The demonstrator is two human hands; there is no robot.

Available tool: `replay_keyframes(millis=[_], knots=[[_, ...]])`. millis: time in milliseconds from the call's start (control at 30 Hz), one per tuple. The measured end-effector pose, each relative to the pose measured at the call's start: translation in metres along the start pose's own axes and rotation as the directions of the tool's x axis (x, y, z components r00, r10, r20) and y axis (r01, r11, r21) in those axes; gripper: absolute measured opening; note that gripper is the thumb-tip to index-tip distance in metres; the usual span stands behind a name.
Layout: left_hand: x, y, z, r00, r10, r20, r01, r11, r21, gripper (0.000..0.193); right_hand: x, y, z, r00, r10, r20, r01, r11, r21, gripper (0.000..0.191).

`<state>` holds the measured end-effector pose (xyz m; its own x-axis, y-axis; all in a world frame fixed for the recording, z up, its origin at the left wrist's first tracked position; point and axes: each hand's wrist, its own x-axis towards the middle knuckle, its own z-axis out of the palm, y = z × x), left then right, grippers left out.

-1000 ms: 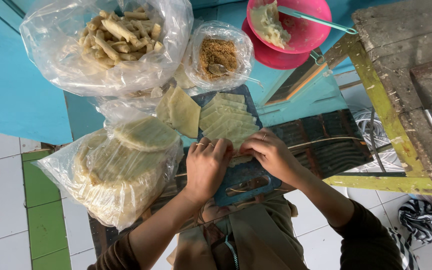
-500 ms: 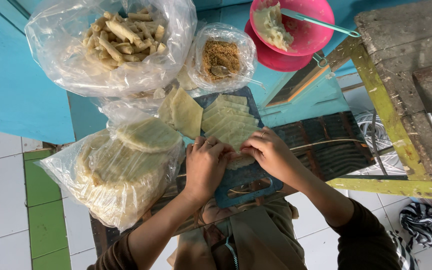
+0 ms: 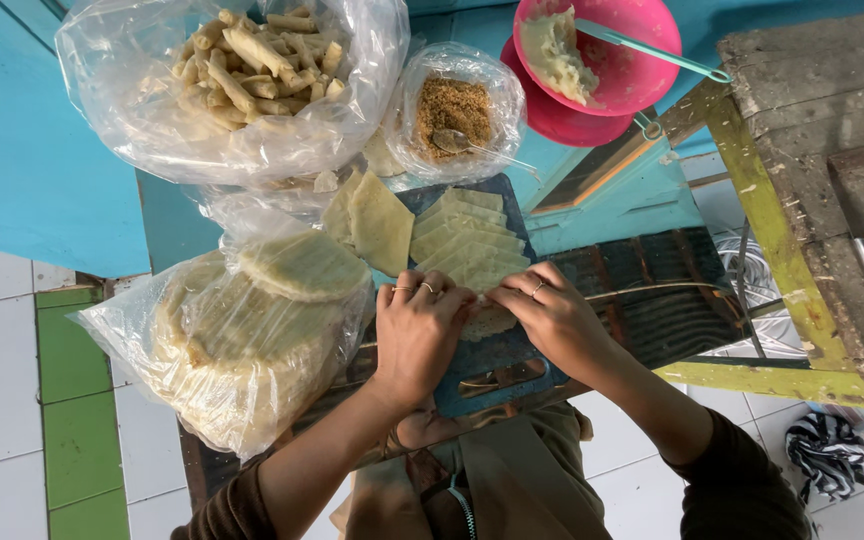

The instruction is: The person folds stuffed pastries at a work table. They take a thin dough wrapper from a stack on a cutting board, spoon brown filling onto it, fold the wrapper over into a half-moon and press the edges closed, then place the folded pastry into a plastic bag holding finished ones, repeating the cycle.

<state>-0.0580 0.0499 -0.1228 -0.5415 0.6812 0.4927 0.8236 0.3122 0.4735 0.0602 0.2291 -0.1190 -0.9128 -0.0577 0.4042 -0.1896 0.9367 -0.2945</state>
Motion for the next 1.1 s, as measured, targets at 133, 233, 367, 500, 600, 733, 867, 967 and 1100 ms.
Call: replay_keyframes(millis=[133,233,367,500,600,733,867,967,1100], knots=[[0.004,-0.005,0.003,0.985,-0.164,0.056,0.170,0.977,-0.131,0.012,0.001,0.002,0.004,0.997,0.077,0.020,-0.077,0.997,-0.003,0.041],[0.004,-0.006,0.005,0.981,-0.192,0.020,0.193,0.971,-0.140,0.014,0.002,0.002,0.002,0.999,0.018,-0.044,-0.018,1.000,0.005,0.037],[0.003,-0.006,0.005,0.975,-0.203,0.085,0.214,0.967,-0.137,0.031,0.003,0.001,-0.003,0.999,-0.040,-0.013,0.038,0.992,-0.117,0.039],[-0.001,-0.007,-0.004,0.978,-0.176,0.114,0.190,0.974,-0.123,0.036,0.008,0.003,-0.003,0.999,-0.043,0.003,0.043,0.987,-0.154,0.039],[-0.001,-0.007,-0.006,0.966,-0.208,0.155,0.227,0.967,-0.117,0.034,0.009,0.006,-0.006,0.999,-0.028,0.040,0.033,0.990,-0.137,0.040],[-0.001,-0.009,-0.007,0.960,-0.211,0.185,0.234,0.965,-0.114,0.033,0.010,0.013,-0.014,0.997,-0.016,0.080,0.026,0.992,-0.120,0.039],[-0.002,-0.009,-0.006,0.966,-0.198,0.166,0.218,0.969,-0.112,0.032,0.009,0.035,-0.034,0.989,-0.004,0.149,0.002,1.000,0.011,0.033],[-0.001,-0.009,-0.007,0.974,-0.168,0.152,0.182,0.980,-0.079,0.035,-0.003,0.053,-0.049,0.984,0.079,0.161,-0.095,0.991,0.095,0.022],[-0.001,-0.003,-0.012,0.992,-0.053,0.111,0.070,0.985,-0.156,0.049,-0.023,0.063,-0.040,0.851,0.462,0.248,-0.506,0.597,0.622,0.016]])
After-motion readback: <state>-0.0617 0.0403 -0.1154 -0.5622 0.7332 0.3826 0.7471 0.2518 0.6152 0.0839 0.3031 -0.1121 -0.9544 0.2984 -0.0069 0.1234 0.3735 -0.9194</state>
